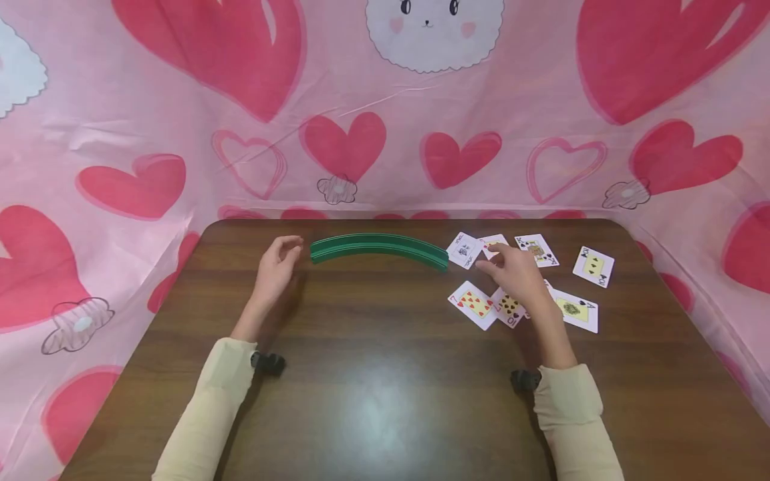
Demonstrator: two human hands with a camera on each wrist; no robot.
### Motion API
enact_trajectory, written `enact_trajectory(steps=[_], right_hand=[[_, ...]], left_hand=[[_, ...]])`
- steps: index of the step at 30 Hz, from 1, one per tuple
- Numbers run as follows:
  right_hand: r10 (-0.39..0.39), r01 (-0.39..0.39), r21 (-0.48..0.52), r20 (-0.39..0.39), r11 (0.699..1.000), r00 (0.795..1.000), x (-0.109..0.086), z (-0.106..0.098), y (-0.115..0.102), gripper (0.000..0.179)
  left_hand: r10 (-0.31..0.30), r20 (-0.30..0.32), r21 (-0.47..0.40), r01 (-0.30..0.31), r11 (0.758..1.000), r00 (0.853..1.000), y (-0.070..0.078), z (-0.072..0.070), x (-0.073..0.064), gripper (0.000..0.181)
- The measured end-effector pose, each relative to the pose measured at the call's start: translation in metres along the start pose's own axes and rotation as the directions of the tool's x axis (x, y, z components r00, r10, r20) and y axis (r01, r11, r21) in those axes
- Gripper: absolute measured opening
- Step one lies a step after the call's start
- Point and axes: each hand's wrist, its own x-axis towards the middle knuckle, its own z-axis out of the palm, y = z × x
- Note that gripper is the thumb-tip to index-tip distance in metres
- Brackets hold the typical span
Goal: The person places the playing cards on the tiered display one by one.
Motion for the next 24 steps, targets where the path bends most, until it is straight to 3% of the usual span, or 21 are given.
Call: enact_trajectory(steps=[4,9,12,15,24], right_hand=[[-0.008,0.008,0.000,0.099,1.000,0.995,0.000,0.006,-0.002,0.048],[-0.016,0.019,-0.011,0.237,1.000,0.971,-0.001,0.012,-0.002,0.050],[-0.042,0.041,0.010,0.284,0.999,0.958,-0.002,0.016,-0.004,0.053],[-0.066,0.061,0.027,0.309,0.998,0.949,-0.002,0.019,-0.007,0.054],[-0.094,0.099,0.003,0.349,0.995,0.932,-0.002,0.026,-0.010,0.062]], left_hand=[[-0.118,0.035,-0.179,0.123,0.976,0.992,-0.003,0.002,0.001,0.027],[-0.193,0.088,-0.364,0.212,0.907,0.977,-0.009,0.005,0.002,0.028],[-0.227,0.114,-0.401,0.254,0.880,0.967,-0.013,0.007,0.004,0.029],[-0.256,0.107,-0.411,0.277,0.869,0.961,-0.016,0.010,0.007,0.030],[-0.294,0.040,-0.380,0.287,0.879,0.955,-0.020,0.027,0.020,0.029]])
